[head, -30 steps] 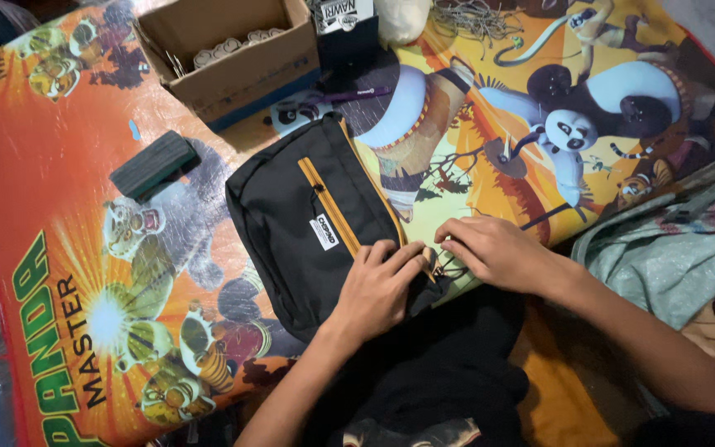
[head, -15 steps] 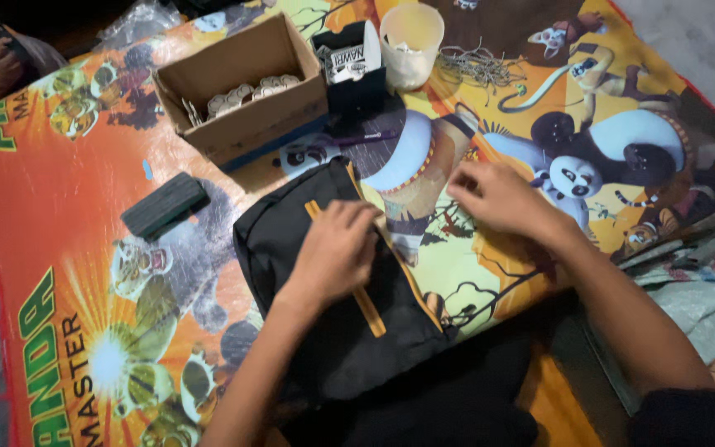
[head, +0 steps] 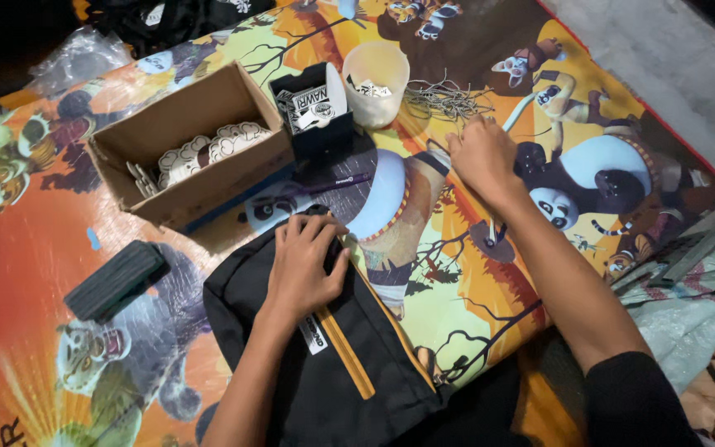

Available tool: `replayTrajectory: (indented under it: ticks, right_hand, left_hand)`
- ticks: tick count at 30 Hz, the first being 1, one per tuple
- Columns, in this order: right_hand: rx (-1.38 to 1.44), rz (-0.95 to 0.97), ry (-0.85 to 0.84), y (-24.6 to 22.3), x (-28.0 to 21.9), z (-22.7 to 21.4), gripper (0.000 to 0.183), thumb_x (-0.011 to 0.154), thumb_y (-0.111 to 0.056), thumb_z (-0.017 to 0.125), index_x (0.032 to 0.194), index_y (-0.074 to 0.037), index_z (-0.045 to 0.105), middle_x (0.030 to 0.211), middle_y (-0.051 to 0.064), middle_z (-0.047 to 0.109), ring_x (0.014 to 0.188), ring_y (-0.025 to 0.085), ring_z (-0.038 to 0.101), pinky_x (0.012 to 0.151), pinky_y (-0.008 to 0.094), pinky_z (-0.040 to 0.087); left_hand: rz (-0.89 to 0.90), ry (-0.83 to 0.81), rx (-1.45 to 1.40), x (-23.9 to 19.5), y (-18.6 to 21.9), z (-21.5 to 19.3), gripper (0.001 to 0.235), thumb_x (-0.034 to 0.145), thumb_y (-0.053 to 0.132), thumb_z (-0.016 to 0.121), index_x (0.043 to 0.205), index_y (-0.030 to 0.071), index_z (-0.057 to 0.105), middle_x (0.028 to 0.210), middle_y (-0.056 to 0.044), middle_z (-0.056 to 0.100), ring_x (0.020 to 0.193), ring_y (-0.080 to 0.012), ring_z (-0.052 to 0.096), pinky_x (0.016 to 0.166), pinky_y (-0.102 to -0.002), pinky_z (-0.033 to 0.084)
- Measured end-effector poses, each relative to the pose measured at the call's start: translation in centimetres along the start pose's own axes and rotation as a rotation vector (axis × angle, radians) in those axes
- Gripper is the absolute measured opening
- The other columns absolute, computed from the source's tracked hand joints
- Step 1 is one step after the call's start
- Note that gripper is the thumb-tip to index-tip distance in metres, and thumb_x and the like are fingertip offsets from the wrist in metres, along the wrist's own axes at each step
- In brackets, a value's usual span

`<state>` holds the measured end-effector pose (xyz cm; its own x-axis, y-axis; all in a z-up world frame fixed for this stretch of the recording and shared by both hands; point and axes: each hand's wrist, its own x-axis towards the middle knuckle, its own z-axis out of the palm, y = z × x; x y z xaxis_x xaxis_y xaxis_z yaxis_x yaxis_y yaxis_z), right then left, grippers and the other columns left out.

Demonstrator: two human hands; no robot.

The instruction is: The person cleans the surface of a black bag with a purple cloth and then applies a skull-shaped patch to the front, pressing it down by hand.

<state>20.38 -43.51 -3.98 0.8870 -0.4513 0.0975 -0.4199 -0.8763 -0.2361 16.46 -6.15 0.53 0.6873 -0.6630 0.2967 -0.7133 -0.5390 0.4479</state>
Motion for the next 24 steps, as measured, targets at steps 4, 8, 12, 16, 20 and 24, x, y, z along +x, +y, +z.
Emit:
replayTrajectory:
  ticks: [4,8,12,16,20,24]
  right_hand:
    - [0.005,-0.082,-0.108,-1.1,-0.6,-1.4,0.030,0.098,-0.025,0.056,0.106,0.004,0.060,0.098,0.026,0.068,0.101,0.050,0.068,0.084,0.063,0.052]
    - [0.363,-0.201,-0.135,-2.2,-1.3,-6.4,0.037,0.104,-0.022,0.047,0.096,0.010,0.061,0.093,0.039,0.064,0.103,0.059,0.060,0.089,0.068,0.042]
    - [0.527,-0.609,0.206,-1.8,0.7,-8.6,0.025,0.112,-0.010,0.043,0.097,0.001,0.059,0.099,0.015,0.062,0.095,0.028,0.057,0.089,0.041,0.043]
    - [0.589,-0.722,0.317,-7.7,-1.0,-14.5,0.033,0.118,-0.014,0.039,0.089,-0.001,0.049,0.120,0.018,0.068,0.105,0.030,0.056,0.103,0.044,0.034]
    - [0.992,-0.624,0.048,-13.3,-0.2,-13.9,0.022,0.116,-0.010,0.048,0.094,-0.006,0.046,0.087,0.011,0.061,0.077,0.016,0.060,0.073,0.028,0.048]
    - [0.721,-0.695,-0.013,-20.2,0.8,-12.6,0.021,0.111,-0.019,0.064,0.093,-0.008,0.065,0.085,0.002,0.065,0.077,0.011,0.057,0.072,0.029,0.045]
  left_hand:
    - [-0.027,0.013,-0.084,0.0,-0.2,-0.2,0.024,0.087,0.026,0.066,0.109,0.018,0.068,0.104,-0.001,0.065,0.106,-0.0268,0.056,0.093,-0.043,0.041]
    - [-0.070,0.068,-0.240,0.2,-0.4,-0.5,0.019,0.090,0.027,0.064,0.107,0.018,0.069,0.103,0.000,0.069,0.104,-0.0264,0.059,0.092,-0.041,0.042]
    - [-0.081,0.165,-0.357,0.2,-0.2,-0.6,0.020,0.096,0.029,0.056,0.101,0.013,0.067,0.103,-0.004,0.070,0.102,-0.0252,0.058,0.090,-0.039,0.038]
    - [-0.134,0.327,-0.595,-0.2,-0.4,-0.7,0.009,0.095,0.013,0.058,0.096,0.010,0.065,0.094,-0.005,0.068,0.090,-0.0216,0.062,0.086,-0.033,0.044]
    - [-0.223,0.661,-0.916,-1.6,-2.0,0.9,0.018,0.098,0.020,0.054,0.083,0.011,0.050,0.079,-0.001,0.050,0.076,-0.0125,0.048,0.071,-0.027,0.038]
    - [-0.279,0.866,-1.046,-2.0,-3.3,2.7,0.037,0.095,0.022,0.053,0.064,0.019,0.034,0.062,0.005,0.029,0.059,-0.0074,0.028,0.056,-0.029,0.023]
